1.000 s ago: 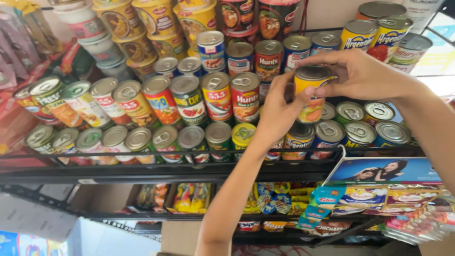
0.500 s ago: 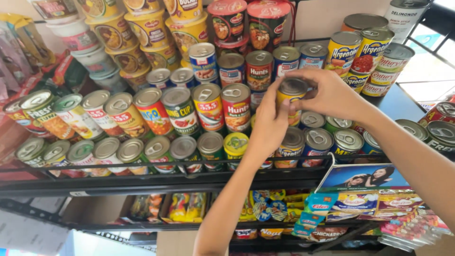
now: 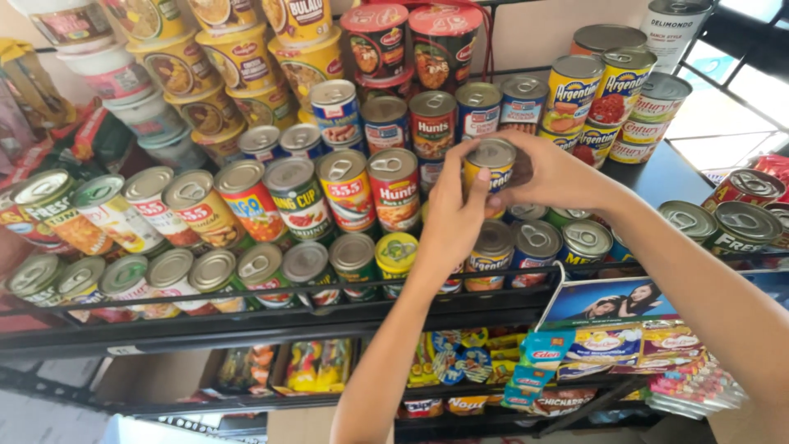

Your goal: Transfer canned goods from a cardboard box on the floor to a grocery store shelf, then move and stack empty cardboard boxes.

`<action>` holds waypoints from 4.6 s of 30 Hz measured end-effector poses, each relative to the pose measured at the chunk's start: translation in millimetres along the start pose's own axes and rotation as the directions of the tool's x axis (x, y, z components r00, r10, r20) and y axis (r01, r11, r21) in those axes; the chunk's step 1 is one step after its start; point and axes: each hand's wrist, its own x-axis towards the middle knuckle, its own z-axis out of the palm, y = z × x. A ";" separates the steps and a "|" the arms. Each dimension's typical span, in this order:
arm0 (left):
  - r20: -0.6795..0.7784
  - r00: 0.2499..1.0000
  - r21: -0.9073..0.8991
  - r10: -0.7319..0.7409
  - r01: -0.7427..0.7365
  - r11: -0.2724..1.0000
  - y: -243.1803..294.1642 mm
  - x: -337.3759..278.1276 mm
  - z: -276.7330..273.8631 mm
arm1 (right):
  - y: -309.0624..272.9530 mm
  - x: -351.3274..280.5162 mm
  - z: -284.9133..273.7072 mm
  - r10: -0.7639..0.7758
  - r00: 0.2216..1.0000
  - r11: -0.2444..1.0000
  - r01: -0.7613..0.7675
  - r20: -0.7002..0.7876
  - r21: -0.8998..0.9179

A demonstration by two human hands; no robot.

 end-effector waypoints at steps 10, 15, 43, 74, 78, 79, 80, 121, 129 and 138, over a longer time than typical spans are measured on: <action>-0.004 0.998 -0.011 0.062 -0.062 0.998 -13.3 -0.5 3.4 | 5.9 -1.1 5.0 0.002 0.999 0.999 0.000 -0.049 0.044; 0.004 0.999 -0.065 0.032 -0.032 0.997 -12.6 0.3 3.8 | 11.1 -2.4 4.5 0.004 0.999 0.998 -0.002 -0.036 0.068; -0.292 0.862 0.247 0.414 -0.350 0.903 42.2 -97.6 -12.8 | -64.6 -80.7 73.4 -0.432 0.785 0.902 0.372 -0.444 -0.221; -0.720 0.460 0.399 -0.519 0.887 0.233 -205.2 -773.3 -246.0 | 187.0 -238.0 730.1 -0.180 0.857 0.950 0.024 0.483 0.310; -0.731 0.477 0.411 -0.488 0.879 0.243 -245.3 -885.2 -237.2 | 248.5 -294.9 828.1 -0.070 0.767 0.980 -0.066 0.637 0.187; -0.732 0.465 0.399 -0.498 0.885 0.241 -259.7 -916.3 -235.8 | 264.3 -303.9 850.0 -0.060 0.760 0.981 -0.076 0.647 0.180; -0.720 0.417 0.363 -0.555 0.908 0.211 -272.1 -946.9 -232.8 | 279.1 -314.0 870.2 -0.054 0.711 0.991 -0.045 0.701 0.123; -0.357 0.260 -0.934 -0.897 -0.105 0.341 -155.8 -808.9 -314.3 | 243.7 -238.6 799.4 0.063 0.766 0.575 -0.552 0.639 0.605; -0.140 0.679 -0.990 -0.720 -0.111 0.088 -137.4 -690.1 -259.8 | 148.9 -191.5 666.2 -0.083 0.947 0.406 -0.251 0.310 0.879; 0.005 0.786 -0.998 -0.618 -0.033 -0.050 -147.1 -542.8 -168.7 | 115.0 -155.9 501.4 -0.052 0.999 0.483 0.035 -0.011 0.875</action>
